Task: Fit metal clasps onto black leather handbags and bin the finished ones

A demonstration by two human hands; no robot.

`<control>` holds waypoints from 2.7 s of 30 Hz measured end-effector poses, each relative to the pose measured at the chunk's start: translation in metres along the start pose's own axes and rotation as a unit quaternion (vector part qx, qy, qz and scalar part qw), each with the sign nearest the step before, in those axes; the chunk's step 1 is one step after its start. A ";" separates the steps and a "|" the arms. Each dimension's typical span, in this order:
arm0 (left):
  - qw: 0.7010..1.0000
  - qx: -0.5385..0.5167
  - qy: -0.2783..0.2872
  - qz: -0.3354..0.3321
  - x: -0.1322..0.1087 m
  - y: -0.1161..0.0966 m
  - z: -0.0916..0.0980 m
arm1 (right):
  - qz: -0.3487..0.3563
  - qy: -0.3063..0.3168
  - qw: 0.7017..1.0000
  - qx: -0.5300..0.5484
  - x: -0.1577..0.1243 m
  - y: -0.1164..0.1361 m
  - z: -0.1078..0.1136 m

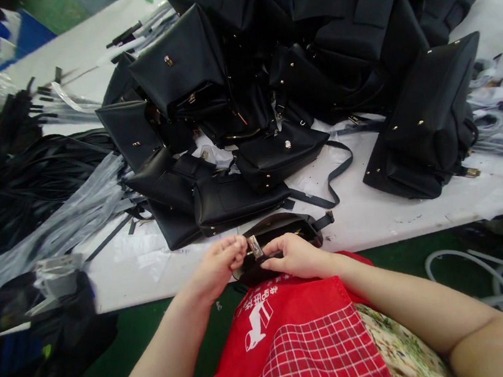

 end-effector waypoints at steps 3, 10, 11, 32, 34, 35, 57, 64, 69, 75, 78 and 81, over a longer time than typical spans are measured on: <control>0.988 -0.148 -0.018 -0.041 0.000 -0.008 0.019 | -0.014 -0.005 1.000 0.009 -0.001 0.000 0.001; 0.963 0.221 -0.119 -0.102 -0.023 -0.003 -0.004 | -0.030 -0.031 0.999 -0.005 0.002 -0.003 -0.002; 0.941 0.284 -0.142 -0.119 -0.026 -0.001 -0.010 | -0.026 -0.031 0.999 -0.003 0.003 -0.003 -0.002; 0.888 0.400 -0.207 -0.092 -0.027 0.004 -0.037 | 0.072 -0.046 0.972 -0.218 -0.003 0.009 -0.011; 0.885 0.404 -0.210 -0.099 -0.027 0.005 -0.037 | 0.061 -0.056 0.976 -0.200 -0.003 0.008 -0.010; 0.886 0.403 -0.204 -0.106 -0.027 0.005 -0.036 | 0.057 -0.061 0.978 -0.189 -0.002 0.008 -0.009; 0.991 -0.117 0.051 -0.031 0.007 0.019 -0.022 | 0.016 0.016 0.995 -0.097 0.007 0.009 -0.008; 0.992 -0.109 0.001 -0.057 0.006 0.025 -0.027 | -0.032 -0.012 0.994 -0.103 0.010 0.000 -0.014; 0.991 -0.102 -0.026 -0.082 0.004 0.022 -0.027 | -0.036 -0.034 0.989 -0.138 0.010 0.002 -0.014; 0.985 -0.158 -0.012 -0.064 0.005 0.028 -0.029 | 0.021 0.021 0.995 -0.096 0.007 0.020 -0.008; 0.986 -0.157 -0.011 -0.062 0.006 0.029 -0.031 | 0.022 0.025 0.997 -0.067 0.007 0.017 -0.007; 0.990 -0.119 -0.020 -0.072 0.003 0.027 -0.033 | 0.019 0.016 0.999 -0.040 0.006 0.013 -0.013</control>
Point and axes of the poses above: each hand's wrist, its own x-axis towards the middle knuckle, its own z-axis out of the back of the hand, y = z × x, the point moved 1 cm from there along x, towards the middle knuckle, and after that the axes turned 11 degrees about z, right-handed, at the moved point
